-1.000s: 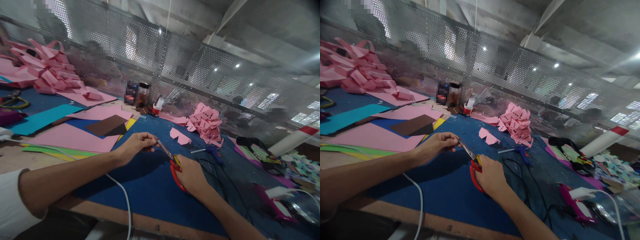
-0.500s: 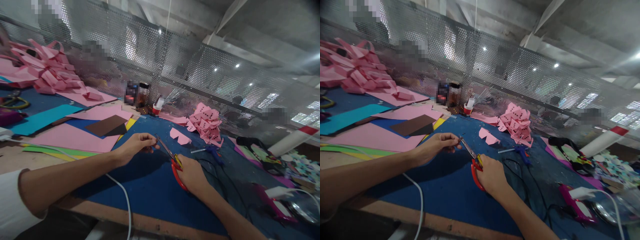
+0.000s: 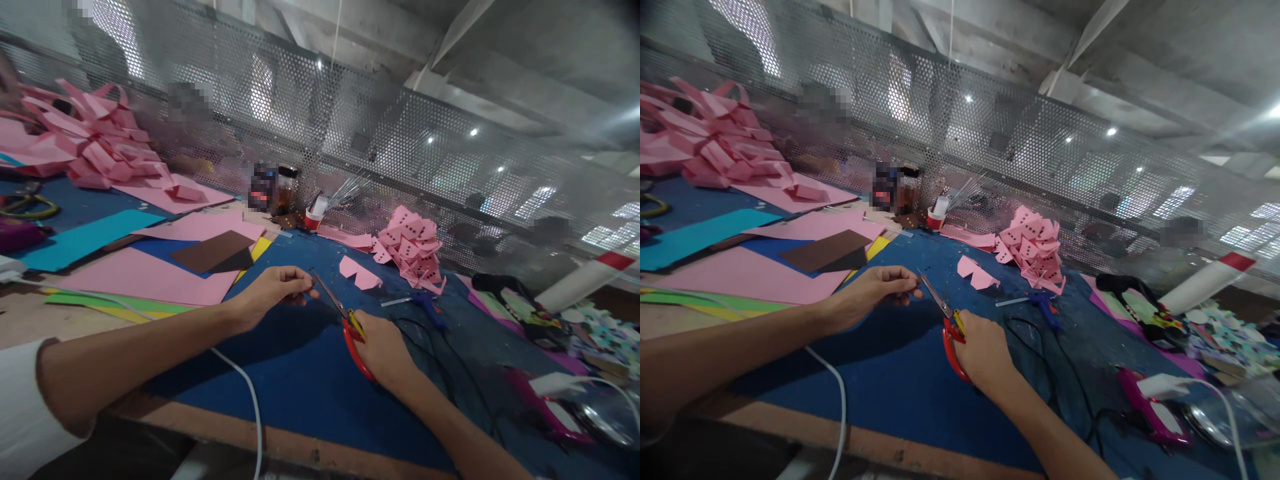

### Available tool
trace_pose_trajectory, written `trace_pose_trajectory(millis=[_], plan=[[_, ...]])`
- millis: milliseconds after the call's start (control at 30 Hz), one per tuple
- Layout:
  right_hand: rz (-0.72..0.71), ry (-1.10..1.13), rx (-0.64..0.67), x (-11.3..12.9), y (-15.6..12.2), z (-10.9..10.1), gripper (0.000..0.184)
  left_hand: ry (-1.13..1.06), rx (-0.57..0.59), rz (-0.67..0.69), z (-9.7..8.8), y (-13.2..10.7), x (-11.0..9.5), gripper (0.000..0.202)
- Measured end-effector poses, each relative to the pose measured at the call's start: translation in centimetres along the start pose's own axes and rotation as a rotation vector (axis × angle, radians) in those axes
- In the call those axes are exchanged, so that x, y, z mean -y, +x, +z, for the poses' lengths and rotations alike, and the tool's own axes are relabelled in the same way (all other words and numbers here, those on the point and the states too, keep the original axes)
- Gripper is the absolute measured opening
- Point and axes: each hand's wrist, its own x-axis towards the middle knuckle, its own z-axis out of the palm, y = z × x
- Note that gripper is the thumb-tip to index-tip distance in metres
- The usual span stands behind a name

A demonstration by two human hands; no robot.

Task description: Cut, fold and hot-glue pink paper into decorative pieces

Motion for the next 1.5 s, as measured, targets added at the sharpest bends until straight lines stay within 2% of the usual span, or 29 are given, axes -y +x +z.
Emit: trace_pose_trajectory(millis=[333, 767, 1500], plan=[[-0.013, 0.043, -0.057, 0.25, -0.26, -0.06, 0.015, -0.018, -0.01, 0.045, -0.08, -0.02, -0.04, 0.027], [0.014, 0.034, -0.023, 0.69, -0.3, -0.38, 0.017, -0.027, 0.007, 0.065, -0.16, -0.02, 0.07, 0.024], [-0.011, 0.004, -0.037, 0.62, -0.35, -0.17, 0.016, 0.007, 0.021, 0.058, -0.33, 0.29, 0.53, 0.025]])
